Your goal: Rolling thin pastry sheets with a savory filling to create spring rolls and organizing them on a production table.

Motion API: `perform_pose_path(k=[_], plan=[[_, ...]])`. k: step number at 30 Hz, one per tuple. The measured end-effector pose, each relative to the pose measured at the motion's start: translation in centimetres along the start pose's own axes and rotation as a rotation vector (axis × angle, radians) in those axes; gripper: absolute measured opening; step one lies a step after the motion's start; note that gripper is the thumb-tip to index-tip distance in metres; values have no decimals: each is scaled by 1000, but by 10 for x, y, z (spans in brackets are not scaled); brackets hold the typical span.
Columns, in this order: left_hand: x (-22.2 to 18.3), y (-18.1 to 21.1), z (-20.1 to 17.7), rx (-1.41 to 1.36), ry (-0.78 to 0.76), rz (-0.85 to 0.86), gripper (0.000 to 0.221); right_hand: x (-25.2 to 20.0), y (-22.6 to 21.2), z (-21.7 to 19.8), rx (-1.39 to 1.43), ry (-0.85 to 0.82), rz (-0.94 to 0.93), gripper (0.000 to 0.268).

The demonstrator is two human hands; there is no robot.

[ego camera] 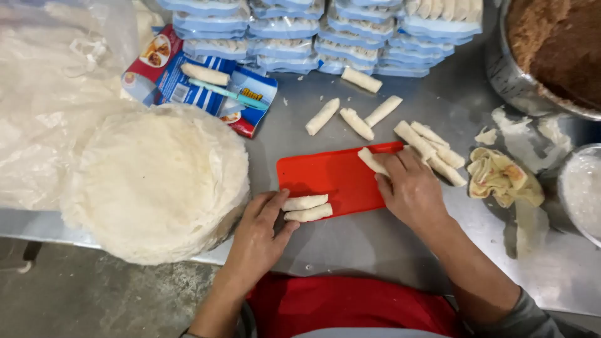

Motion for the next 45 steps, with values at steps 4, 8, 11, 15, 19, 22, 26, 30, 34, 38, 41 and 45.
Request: perform_pose_path(k=[4,8,11,15,19,22,26,30,34,38,41,45], plan=[[0,1,-1,-64,-10,-61,63,32,-36,5,400,-65,29,31],[-3,-2,-2,-113,25,-90,77,53,-85,42,528,-264,-165,28],[-6,-2,0,-37,131,-78,95,49,-92,56,539,-316,-265,30],[8,27,25,341,58,44,130,49,-82,62,643,-383,-192,31],[22,35,34,450,244,162,102,86,-67,59,545,-334,-125,10],[22,37,36,412,213,205,81,124,-44,61,257,-218,166,43],[18,45,24,340,274,268,77,132,-26,91,22,-276,212,45],[19,47,10,325,285,226,86,116,-48,48,369,-128,87,31],[15,35,27,294,234,172,123,83,-67,41,498,-284,-40,61],[18,34,23,158,292,171,123,64,-91,47,457,-230,-342,22],[19,26,33,216,291,141,126,52,-79,63,460,-307,-302,28],[24,29,30,357,255,147,111,63,-43,38,382,-153,-296,40]])
Point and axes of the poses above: each hand's wrist, its own x-axis towards the middle knuckle, its own z-axis out of the palm, y = z × x, the point moved 8 cm from there along x, towards the middle knuckle, and after that the axes turned 12 degrees about x, right-handed, at the moved point
